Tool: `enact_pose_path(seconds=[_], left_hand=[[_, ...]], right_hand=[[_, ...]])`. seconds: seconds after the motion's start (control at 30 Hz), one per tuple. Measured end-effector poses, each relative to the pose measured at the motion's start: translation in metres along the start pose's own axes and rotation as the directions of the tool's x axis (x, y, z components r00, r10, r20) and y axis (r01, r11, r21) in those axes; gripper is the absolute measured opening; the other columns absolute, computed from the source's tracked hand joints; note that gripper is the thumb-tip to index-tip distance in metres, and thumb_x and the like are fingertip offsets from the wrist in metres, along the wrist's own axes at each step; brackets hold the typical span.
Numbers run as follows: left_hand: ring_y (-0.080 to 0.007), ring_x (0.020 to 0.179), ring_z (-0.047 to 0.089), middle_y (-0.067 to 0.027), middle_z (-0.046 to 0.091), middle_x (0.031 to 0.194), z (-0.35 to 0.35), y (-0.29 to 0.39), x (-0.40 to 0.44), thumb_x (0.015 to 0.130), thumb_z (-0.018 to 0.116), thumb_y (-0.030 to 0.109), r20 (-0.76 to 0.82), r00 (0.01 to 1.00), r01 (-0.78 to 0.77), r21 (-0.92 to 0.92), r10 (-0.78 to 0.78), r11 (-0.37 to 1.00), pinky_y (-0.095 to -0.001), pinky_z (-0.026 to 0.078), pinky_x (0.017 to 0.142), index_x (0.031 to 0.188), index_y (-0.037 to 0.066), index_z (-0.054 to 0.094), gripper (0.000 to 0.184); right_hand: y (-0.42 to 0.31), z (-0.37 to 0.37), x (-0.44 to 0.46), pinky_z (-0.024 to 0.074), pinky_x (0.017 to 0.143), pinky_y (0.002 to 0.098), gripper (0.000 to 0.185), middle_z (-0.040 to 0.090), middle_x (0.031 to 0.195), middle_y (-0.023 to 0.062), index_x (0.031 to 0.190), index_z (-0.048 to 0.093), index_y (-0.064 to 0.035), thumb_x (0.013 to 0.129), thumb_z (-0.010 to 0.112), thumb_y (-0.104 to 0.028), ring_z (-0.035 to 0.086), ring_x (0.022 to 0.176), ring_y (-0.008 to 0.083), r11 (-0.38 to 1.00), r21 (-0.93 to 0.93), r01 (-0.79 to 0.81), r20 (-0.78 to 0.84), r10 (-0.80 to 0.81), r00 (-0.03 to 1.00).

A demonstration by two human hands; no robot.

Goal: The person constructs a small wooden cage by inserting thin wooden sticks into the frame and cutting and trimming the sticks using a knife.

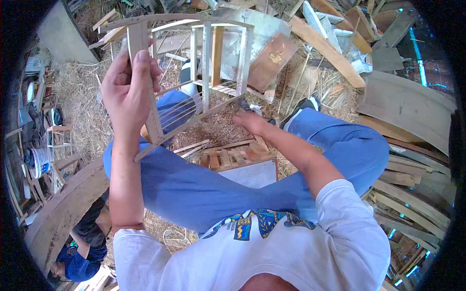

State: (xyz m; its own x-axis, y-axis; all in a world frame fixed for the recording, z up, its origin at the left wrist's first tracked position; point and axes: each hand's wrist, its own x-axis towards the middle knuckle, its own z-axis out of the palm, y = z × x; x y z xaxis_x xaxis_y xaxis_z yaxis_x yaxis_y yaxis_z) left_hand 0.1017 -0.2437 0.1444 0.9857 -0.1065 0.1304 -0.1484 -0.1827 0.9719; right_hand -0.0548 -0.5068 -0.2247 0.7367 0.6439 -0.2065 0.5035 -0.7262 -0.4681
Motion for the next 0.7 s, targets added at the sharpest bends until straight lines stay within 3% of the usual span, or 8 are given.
enact_pose_path(seconds=[0.07,0.17,0.2,0.23,0.3,0.37,0.47,0.7], left_hand=[[-0.0055,0.060,0.054,-0.0022,0.061,0.075,-0.003,0.002,0.002,0.104,0.055,0.020,-0.015,0.999,-0.039,-0.019,0.039,0.999,-0.0206,0.043,0.052,0.120,-0.002,0.064,0.029],[-0.0058,0.060,0.054,-0.0023,0.061,0.076,-0.005,0.008,0.004,0.104,0.056,0.021,-0.048,0.996,-0.083,-0.033,0.081,0.996,-0.0210,0.043,0.053,0.120,-0.003,0.064,0.030],[-0.0059,0.060,0.054,-0.0023,0.061,0.076,-0.006,0.011,0.006,0.104,0.056,0.022,-0.062,0.995,-0.084,-0.028,0.083,0.996,-0.0211,0.043,0.053,0.119,-0.003,0.064,0.030],[-0.0059,0.060,0.054,-0.0023,0.061,0.076,-0.007,0.013,0.008,0.104,0.056,0.022,-0.066,0.993,-0.096,-0.033,0.094,0.995,-0.0211,0.043,0.053,0.119,-0.003,0.064,0.030],[-0.0060,0.060,0.054,-0.0021,0.061,0.076,-0.008,0.014,0.010,0.103,0.057,0.023,-0.095,0.985,-0.149,-0.058,0.143,0.987,-0.0208,0.043,0.053,0.119,-0.003,0.064,0.031],[-0.0060,0.060,0.054,-0.0022,0.061,0.076,-0.009,0.019,0.010,0.103,0.058,0.023,-0.106,0.983,-0.158,-0.066,0.151,0.985,-0.0209,0.043,0.053,0.118,-0.003,0.064,0.031],[-0.0061,0.060,0.054,-0.0022,0.061,0.077,-0.010,0.021,0.010,0.103,0.058,0.024,-0.121,0.981,-0.164,-0.084,0.153,0.983,-0.0211,0.044,0.053,0.117,-0.003,0.064,0.031],[-0.0063,0.059,0.055,-0.0032,0.063,0.077,-0.003,0.025,0.008,0.103,0.059,0.022,-0.126,0.984,-0.141,-0.111,0.127,0.984,-0.0216,0.044,0.052,0.114,-0.003,0.065,0.028]], right_hand=[[-0.011,-0.035,0.003,0.0495,0.091,0.0454,0.031,0.065,0.113,0.0142,0.116,0.061,-0.0107,0.086,0.061,-0.004,0.063,0.105,0.0349,0.797,0.503,-0.335,0.082,0.341,0.936],[0.012,-0.035,0.001,0.0536,0.079,0.0445,0.026,0.068,0.097,0.0147,0.112,0.062,-0.0101,0.088,0.063,-0.003,0.067,0.088,0.0373,0.908,0.395,-0.141,-0.144,0.213,0.966],[0.013,-0.039,0.002,0.0559,0.068,0.0380,0.016,0.069,0.085,0.0114,0.107,0.064,-0.0070,0.091,0.063,-0.004,0.069,0.076,0.0293,0.859,0.474,-0.192,-0.134,0.286,0.949],[0.017,-0.044,0.002,0.0559,0.068,0.0380,0.016,0.069,0.085,0.0114,0.107,0.064,-0.0070,0.091,0.063,-0.004,0.069,0.076,0.0293,0.865,0.464,-0.189,-0.142,0.284,0.948],[0.019,-0.057,0.002,0.0559,0.063,0.0292,0.012,0.068,0.088,0.0082,0.105,0.064,-0.0045,0.093,0.064,-0.003,0.068,0.074,0.0194,0.284,0.881,-0.379,0.253,0.396,0.883],[0.008,-0.093,-0.003,0.0578,0.063,0.0261,0.012,0.066,0.089,0.0068,0.107,0.062,-0.0017,0.094,0.063,-0.001,0.069,0.078,0.0165,0.211,0.907,-0.364,0.259,0.402,0.878],[0.014,-0.120,-0.007,0.0626,0.079,0.0335,0.025,0.065,0.098,0.0102,0.119,0.053,0.0010,0.095,0.062,-0.001,0.071,0.093,0.0223,-0.046,0.953,-0.299,0.287,0.450,0.845],[0.018,-0.148,-0.019,0.0621,0.081,0.0362,0.030,0.065,0.110,0.0136,0.128,0.054,-0.0016,0.097,0.058,0.000,0.070,0.098,0.0268,-0.184,0.974,-0.134,0.215,0.555,0.804]])
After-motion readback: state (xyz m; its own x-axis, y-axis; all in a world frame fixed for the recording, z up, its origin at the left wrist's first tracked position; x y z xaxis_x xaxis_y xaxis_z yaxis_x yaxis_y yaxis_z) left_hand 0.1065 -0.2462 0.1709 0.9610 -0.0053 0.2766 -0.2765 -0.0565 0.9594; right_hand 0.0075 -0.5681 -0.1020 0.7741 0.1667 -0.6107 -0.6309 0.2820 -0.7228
